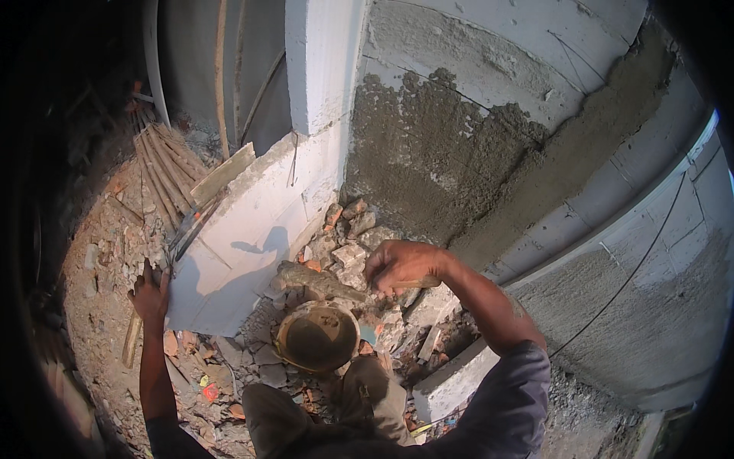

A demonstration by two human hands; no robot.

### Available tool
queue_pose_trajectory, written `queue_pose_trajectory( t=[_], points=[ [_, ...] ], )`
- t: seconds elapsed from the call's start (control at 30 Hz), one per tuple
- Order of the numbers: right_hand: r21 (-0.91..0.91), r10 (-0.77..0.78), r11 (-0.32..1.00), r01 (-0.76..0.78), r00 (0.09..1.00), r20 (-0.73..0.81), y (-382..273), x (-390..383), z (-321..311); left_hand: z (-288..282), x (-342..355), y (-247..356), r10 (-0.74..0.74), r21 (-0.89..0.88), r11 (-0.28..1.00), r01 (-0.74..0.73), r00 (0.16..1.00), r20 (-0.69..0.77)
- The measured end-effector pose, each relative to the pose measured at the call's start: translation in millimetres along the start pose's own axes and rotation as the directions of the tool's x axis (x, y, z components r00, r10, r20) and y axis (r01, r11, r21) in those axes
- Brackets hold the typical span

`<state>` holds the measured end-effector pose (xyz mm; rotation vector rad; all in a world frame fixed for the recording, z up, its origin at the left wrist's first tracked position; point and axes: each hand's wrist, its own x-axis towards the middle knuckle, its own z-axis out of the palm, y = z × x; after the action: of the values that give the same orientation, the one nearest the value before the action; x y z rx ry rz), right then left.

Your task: The person scoops cement from a bucket using a trowel and applies it to a vertical wall. The person repeatedly smooths the cement on the wall surface.

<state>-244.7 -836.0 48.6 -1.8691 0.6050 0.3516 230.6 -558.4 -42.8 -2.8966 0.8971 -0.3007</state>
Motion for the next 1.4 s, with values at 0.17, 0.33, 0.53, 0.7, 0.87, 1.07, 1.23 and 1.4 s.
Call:
queue_pose_trajectory(
  t=[0.17,0.33,0.53,0.7,0.87,1.07,1.23,1.4],
  points=[
    [0.476,0.152,0.871,0.123,0.853,-0.499,16,-55,-160,-15,2,14,-0.069,0.069,0.996,0.062,0.992,0.107],
    [0.494,0.37,0.824,0.278,0.397,-0.84,73,-98,-91,-42,-36,-13,0.037,-0.159,0.984,-0.085,0.959,-0.28],
    [0.657,0.616,0.738,-0.158,0.556,-0.558,80,-109,82,-75,-169,-31,0.287,-0.598,0.775,-0.207,0.957,0.041],
    [0.281,0.478,0.878,-0.386,0.696,-0.535,79,-83,165,-12,-275,-55,0.459,-0.613,0.79,0.015,0.649,0.607],
    [0.372,0.603,0.793,-0.482,0.709,-0.366,31,-92,175,23,-334,-82,0.471,-0.587,0.784,0.202,0.423,0.775],
    [0.082,0.257,0.957,-0.278,0.686,-0.68,23,-100,117,6,-332,-119,0.342,-0.51,0.796,0.325,0.454,0.823],
    [0.162,0.39,0.915,-0.37,0.706,-0.591,25,-79,99,-52,-306,-109,0.077,-0.427,0.554,0.715,0.467,0.881],
    [0.162,0.469,0.878,-0.45,0.745,-0.475,90,-26,152,12,-336,-75,0.022,-0.478,0.617,0.625,0.594,0.804]
  ],
)
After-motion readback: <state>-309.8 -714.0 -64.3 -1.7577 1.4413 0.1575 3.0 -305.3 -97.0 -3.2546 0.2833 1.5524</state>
